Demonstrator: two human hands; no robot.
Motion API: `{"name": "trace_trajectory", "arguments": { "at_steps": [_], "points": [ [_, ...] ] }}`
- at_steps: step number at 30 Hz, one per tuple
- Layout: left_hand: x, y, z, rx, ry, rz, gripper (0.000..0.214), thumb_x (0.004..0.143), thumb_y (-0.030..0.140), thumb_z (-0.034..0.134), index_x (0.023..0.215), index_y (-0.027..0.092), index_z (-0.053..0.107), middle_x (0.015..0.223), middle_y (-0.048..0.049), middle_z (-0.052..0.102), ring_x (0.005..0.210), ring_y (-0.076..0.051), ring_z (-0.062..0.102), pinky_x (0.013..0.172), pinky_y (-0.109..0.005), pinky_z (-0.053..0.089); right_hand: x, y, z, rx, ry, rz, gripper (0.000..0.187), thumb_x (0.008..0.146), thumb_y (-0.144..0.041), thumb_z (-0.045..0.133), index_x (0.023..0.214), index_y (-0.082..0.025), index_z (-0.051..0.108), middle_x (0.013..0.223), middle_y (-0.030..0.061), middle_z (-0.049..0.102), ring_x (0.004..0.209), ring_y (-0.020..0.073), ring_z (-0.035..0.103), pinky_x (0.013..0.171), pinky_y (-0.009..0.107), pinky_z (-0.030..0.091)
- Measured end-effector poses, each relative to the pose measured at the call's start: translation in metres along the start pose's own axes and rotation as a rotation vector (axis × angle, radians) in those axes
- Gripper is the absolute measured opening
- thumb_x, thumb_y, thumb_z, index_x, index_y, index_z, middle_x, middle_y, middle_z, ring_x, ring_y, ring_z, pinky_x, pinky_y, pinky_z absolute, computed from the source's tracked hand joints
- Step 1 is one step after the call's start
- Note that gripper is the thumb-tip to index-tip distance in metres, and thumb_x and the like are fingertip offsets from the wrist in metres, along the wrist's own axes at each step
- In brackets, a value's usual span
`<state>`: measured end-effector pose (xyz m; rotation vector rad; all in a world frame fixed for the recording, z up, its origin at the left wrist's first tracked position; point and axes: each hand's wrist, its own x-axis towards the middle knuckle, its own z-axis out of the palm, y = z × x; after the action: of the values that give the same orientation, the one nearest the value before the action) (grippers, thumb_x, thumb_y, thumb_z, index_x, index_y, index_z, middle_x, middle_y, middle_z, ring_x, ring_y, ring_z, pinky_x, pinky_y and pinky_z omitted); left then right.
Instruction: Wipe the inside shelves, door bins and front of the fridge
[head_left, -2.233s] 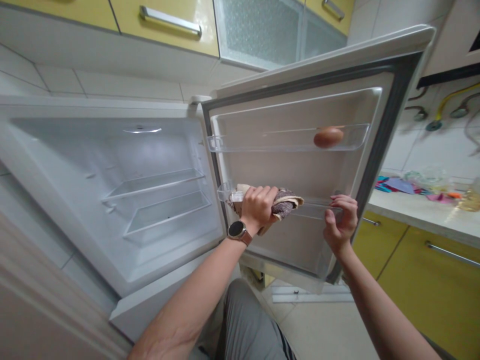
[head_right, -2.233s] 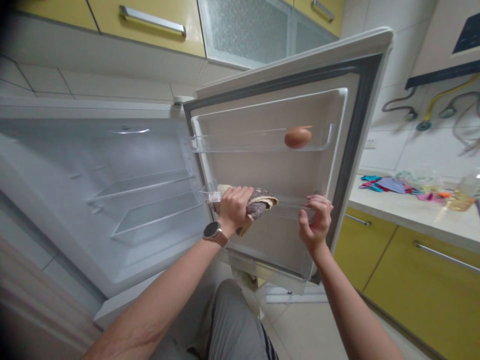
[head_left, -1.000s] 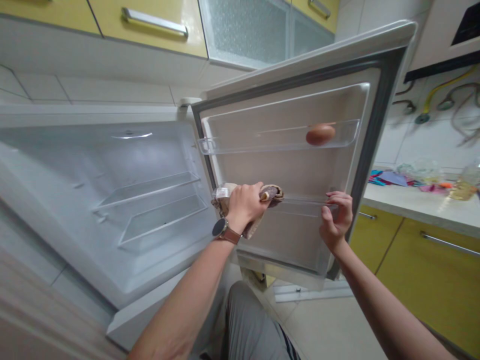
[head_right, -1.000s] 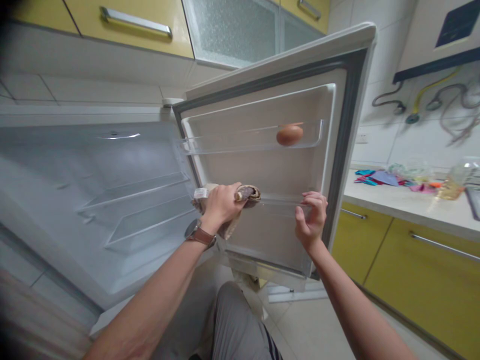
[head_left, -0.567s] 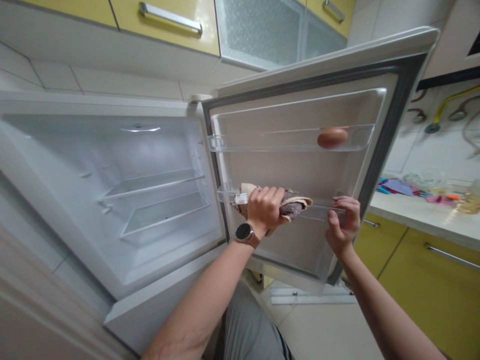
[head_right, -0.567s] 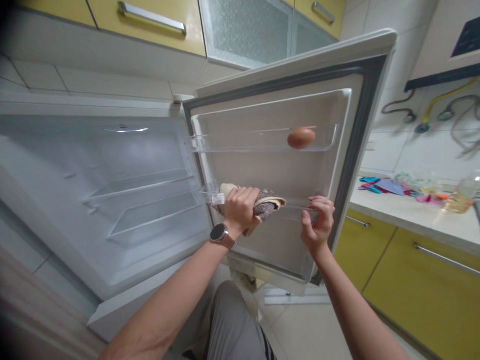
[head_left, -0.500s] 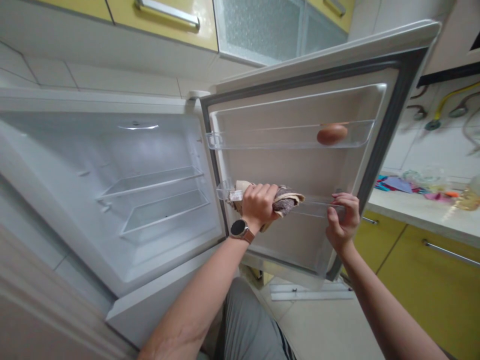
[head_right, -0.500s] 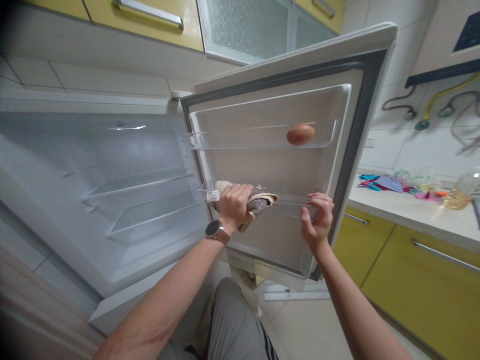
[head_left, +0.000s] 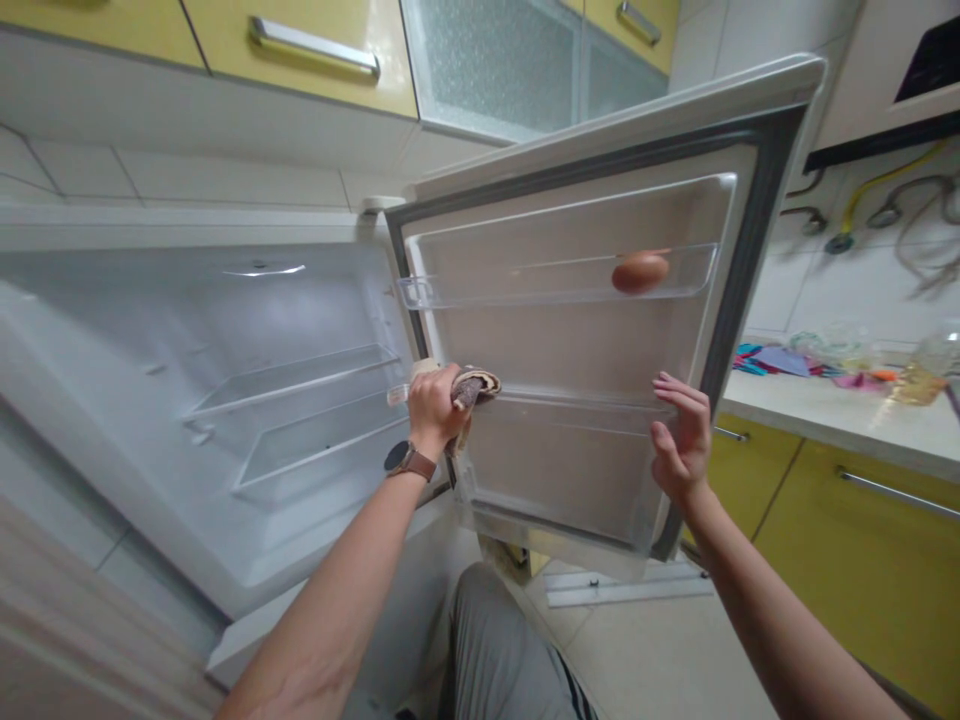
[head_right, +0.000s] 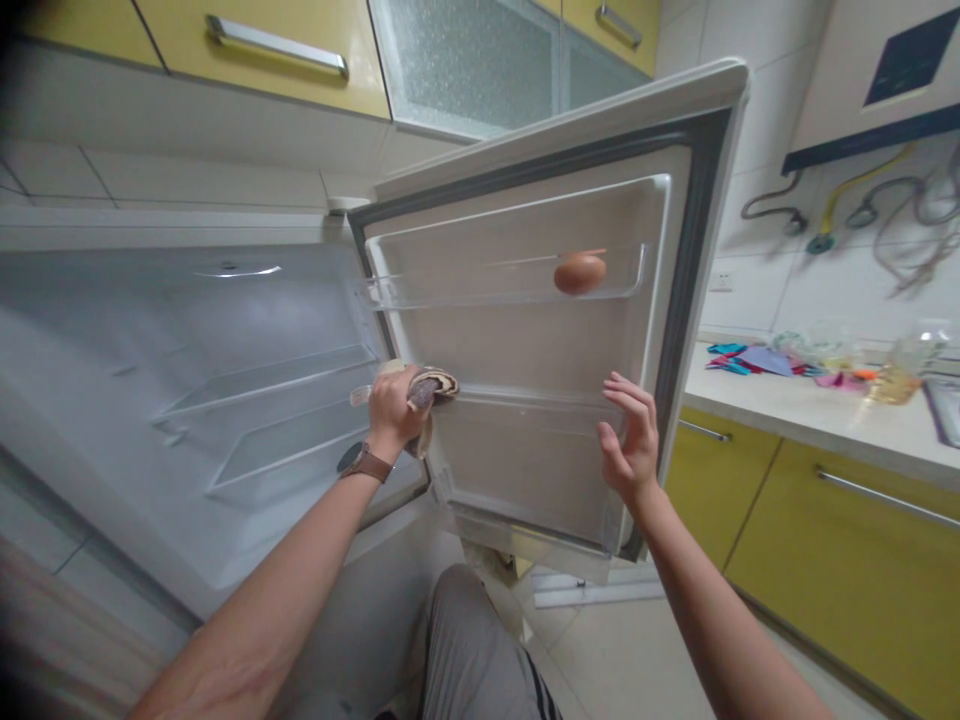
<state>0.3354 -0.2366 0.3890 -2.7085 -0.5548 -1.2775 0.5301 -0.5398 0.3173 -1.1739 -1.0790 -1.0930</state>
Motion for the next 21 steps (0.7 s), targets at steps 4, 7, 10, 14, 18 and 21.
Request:
{"name": "trace_trajectory", "arguments": {
  "at_steps": [4,7,10,14,18,21],
  "points": [
    [-0.001,0.005,-0.002,-0.011,0.009,0.001,0.021,0.093,0.042,0.054,0.091,0.023,0.064,0.095,-0.01,0.075,0.094,-0.03,0.066,0.087,-0.037,0.043,-0.006,0.004,-0.032,-0.144,0.113,-0.049,0.046,0.089,-0.042,0.064,0.132,-0.027,0.055,0.146,0.013,0.049,0.148,0.0373,0.043,0.125,0.069,0.027],
    [-0.001,0.006,-0.005,-0.004,0.006,-0.006,0.018,0.092,0.039,0.055,0.091,0.023,0.064,0.094,-0.0093,0.075,0.094,-0.03,0.067,0.087,-0.037,0.043,-0.016,0.03,-0.066,-0.302,0.148,0.081,0.059,0.085,-0.051,0.072,0.136,-0.028,0.052,0.154,0.0172,0.044,0.152,0.0417,0.035,0.123,0.069,0.028],
    [0.002,0.005,-0.011,0.008,-0.039,-0.031,0.018,0.091,0.039,0.057,0.091,0.024,0.067,0.092,-0.0092,0.076,0.093,-0.03,0.068,0.082,-0.036,0.044,-0.033,0.063,-0.086,-0.242,0.109,0.448,0.083,0.075,-0.064,0.079,0.144,-0.032,0.043,0.155,0.0203,0.043,0.145,0.0433,0.044,0.109,0.066,0.042],
    [0.01,0.001,-0.021,-0.009,-0.141,-0.04,0.019,0.092,0.037,0.058,0.093,0.025,0.073,0.096,-0.0088,0.078,0.092,-0.029,0.071,0.074,-0.035,0.043,-0.058,0.085,-0.079,-0.109,-0.036,0.721,0.097,0.074,-0.07,0.076,0.151,-0.032,0.03,0.116,0.0091,0.065,0.097,0.031,0.068,0.093,0.059,0.052],
    [0.016,0.005,-0.027,0.0,-0.21,-0.005,0.02,0.092,0.037,0.059,0.089,0.026,0.075,0.096,-0.0078,0.079,0.092,-0.029,0.072,0.073,-0.035,0.043,-0.071,0.08,-0.064,-0.174,0.049,0.66,0.09,0.078,-0.067,0.074,0.148,-0.028,0.035,0.101,0.0032,0.064,0.083,0.0259,0.065,0.089,0.055,0.053],
    [0.014,0.025,-0.03,0.059,-0.218,0.006,0.022,0.092,0.041,0.059,0.087,0.025,0.073,0.089,-0.008,0.078,0.086,-0.029,0.071,0.069,-0.035,0.039,-0.072,0.076,-0.062,-0.147,0.072,0.636,0.087,0.079,-0.066,0.072,0.147,-0.027,0.037,0.099,0.0023,0.063,0.08,0.0243,0.063,0.087,0.051,0.054]
  ]
}}
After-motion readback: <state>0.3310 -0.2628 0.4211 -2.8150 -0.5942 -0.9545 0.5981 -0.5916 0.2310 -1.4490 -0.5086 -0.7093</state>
